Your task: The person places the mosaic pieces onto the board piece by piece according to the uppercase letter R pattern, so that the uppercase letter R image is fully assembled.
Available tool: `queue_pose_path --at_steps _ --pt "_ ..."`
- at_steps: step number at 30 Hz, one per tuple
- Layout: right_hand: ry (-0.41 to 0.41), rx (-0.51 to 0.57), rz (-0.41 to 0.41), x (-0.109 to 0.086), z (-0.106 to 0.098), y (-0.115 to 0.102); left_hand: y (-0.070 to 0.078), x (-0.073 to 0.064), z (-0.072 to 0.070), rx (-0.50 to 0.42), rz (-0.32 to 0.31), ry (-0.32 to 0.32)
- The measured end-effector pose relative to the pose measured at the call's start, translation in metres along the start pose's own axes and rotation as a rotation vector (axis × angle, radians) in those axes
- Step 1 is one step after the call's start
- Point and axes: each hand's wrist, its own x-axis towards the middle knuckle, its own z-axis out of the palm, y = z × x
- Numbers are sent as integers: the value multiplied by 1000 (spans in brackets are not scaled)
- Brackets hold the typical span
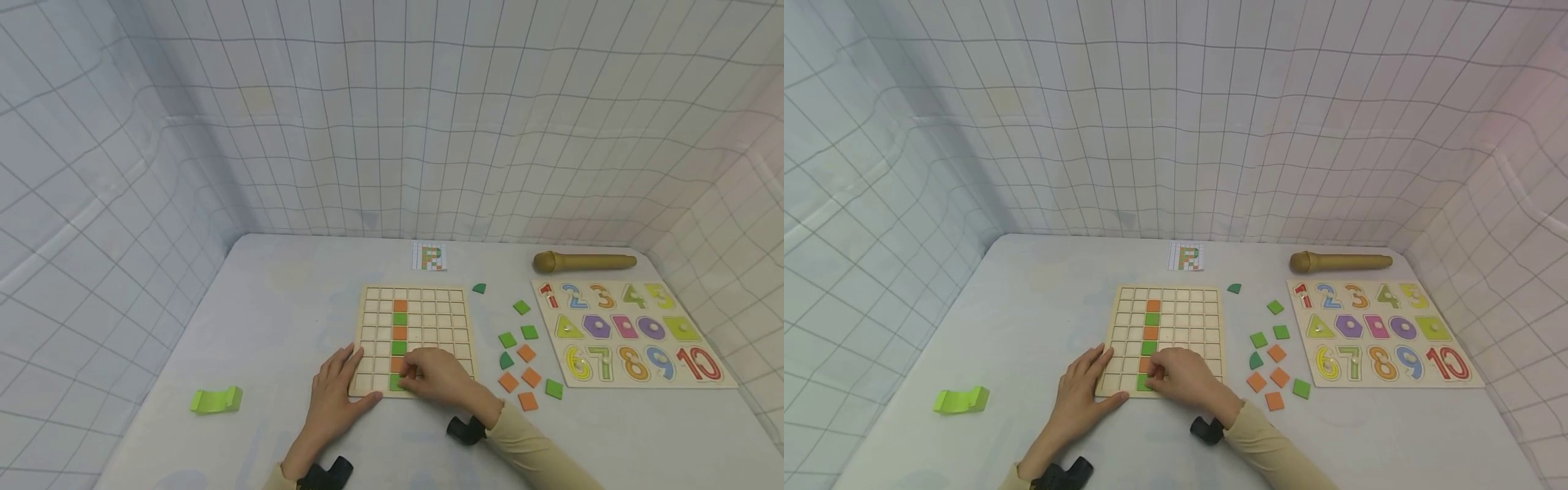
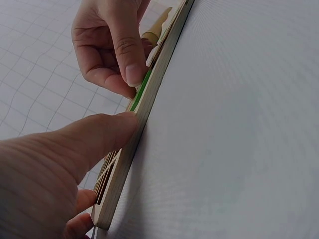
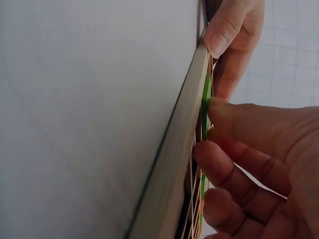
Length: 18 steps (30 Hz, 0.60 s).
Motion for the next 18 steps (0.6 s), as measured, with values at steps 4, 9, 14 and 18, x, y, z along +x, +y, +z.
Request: queue_pose_path --at_steps 4,9,14,18 --pt "1 -13 -31 -3 -3 3 1 0 -1 0 1 3" --pt "64 7 7 -9 -12 9 1 0 1 6 6 13" --pt "225 6 35 -15 -25 27 0 0 2 -3 -13 -3" --pt "376 0 54 -21 -39 44 0 0 2 -12 -31 -23"
